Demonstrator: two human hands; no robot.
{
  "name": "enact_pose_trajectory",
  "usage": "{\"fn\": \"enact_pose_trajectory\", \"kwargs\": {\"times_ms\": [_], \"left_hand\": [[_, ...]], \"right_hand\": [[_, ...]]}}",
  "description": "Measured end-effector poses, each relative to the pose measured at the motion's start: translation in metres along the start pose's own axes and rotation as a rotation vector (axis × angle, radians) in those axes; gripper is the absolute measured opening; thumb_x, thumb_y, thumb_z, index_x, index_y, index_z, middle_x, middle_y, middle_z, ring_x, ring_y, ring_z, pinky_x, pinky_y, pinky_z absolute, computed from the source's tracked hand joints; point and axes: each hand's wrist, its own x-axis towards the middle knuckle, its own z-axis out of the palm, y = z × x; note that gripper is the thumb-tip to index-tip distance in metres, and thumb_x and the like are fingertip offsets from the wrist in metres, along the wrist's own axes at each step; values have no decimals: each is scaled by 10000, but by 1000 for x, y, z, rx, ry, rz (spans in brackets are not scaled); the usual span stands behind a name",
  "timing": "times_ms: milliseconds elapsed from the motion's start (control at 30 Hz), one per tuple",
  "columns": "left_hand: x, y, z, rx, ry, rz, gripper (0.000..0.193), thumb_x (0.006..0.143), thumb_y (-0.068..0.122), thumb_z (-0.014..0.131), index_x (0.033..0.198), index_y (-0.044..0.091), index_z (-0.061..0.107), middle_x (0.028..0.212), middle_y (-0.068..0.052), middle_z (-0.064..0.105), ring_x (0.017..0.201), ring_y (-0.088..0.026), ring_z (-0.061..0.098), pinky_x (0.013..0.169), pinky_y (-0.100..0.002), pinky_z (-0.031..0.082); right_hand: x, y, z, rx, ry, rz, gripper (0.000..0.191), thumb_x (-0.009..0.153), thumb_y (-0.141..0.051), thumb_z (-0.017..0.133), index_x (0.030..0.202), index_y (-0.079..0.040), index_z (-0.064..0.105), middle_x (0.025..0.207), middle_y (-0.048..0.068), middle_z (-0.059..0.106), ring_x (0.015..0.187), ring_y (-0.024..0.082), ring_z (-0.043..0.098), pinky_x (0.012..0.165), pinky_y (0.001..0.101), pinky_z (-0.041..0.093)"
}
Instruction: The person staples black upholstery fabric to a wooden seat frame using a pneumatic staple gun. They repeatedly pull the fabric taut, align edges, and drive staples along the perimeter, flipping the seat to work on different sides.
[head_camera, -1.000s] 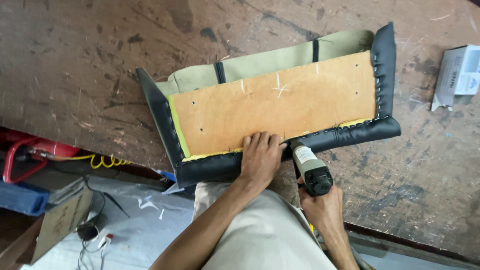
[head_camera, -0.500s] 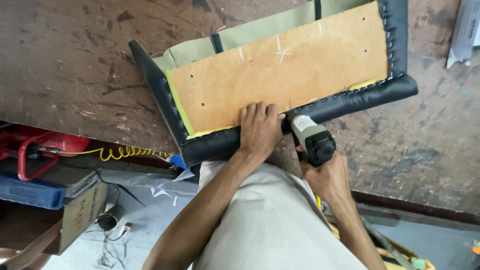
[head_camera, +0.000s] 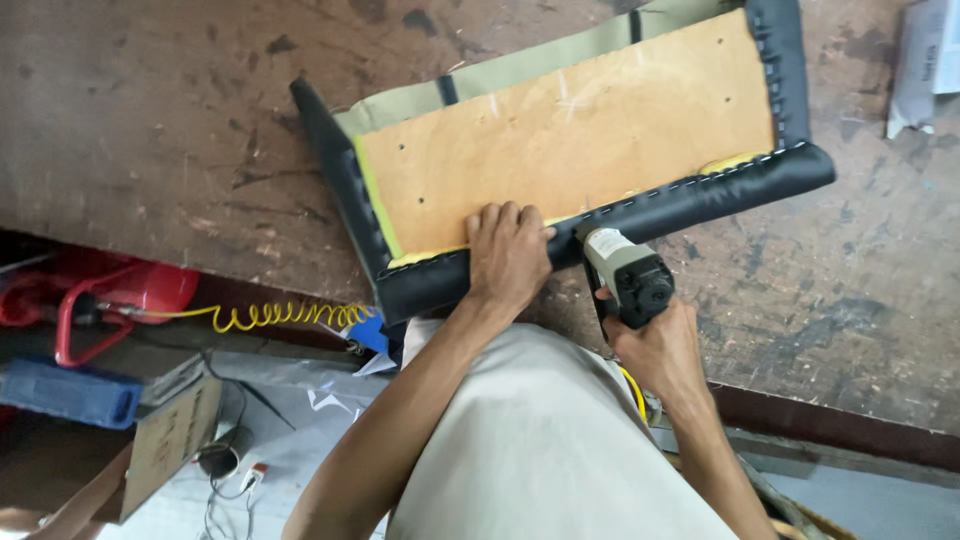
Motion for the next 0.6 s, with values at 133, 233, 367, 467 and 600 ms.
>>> {"fn": "enact_pose_trajectory", "kwargs": {"times_ms": [133,233,367,467,600], "left_hand": [[0,-2,6,30,14,-3,190,914,236,691,929,47,679,969,-136,664,990,-328,576,880,-509,378],[-2,-3,9,40,15,-11,201,896,240,699,936,45,679,971,-140,664,989,-332,577,869,-517,376],[-2,-3,10,20,-3,-5,180,895,216,695,960,49,681,985,-136,664,1000,-320,580,892,-507,384],[-1,-6,7,-22,-17,2,176,924,226,700,963,55,682,984,-132,663,1009,-326,579,888,-501,383],[-5,-16,-3,-53,-23,84,203,863,229,714,964,55,683,976,-136,660,1001,-330,578,856,-496,381]], "right_hand": [[-6,-4,9,26,21,-94,346,715,-17,725,1037,-125,791,789,165,756,723,256,766,680,386,577],[-3,-4,16,23,7,-16,306,736,-25,726,1020,-122,790,773,163,751,704,268,763,676,390,578],[0,0,23,0,-20,69,223,769,-36,726,973,-109,780,757,157,753,698,273,760,673,396,583],[0,1,26,-3,24,-28,164,760,-38,746,917,-75,773,773,154,750,717,258,754,685,393,577],[-1,-1,26,34,27,18,235,727,-21,734,944,-94,785,783,155,754,729,260,754,693,401,574]]}}
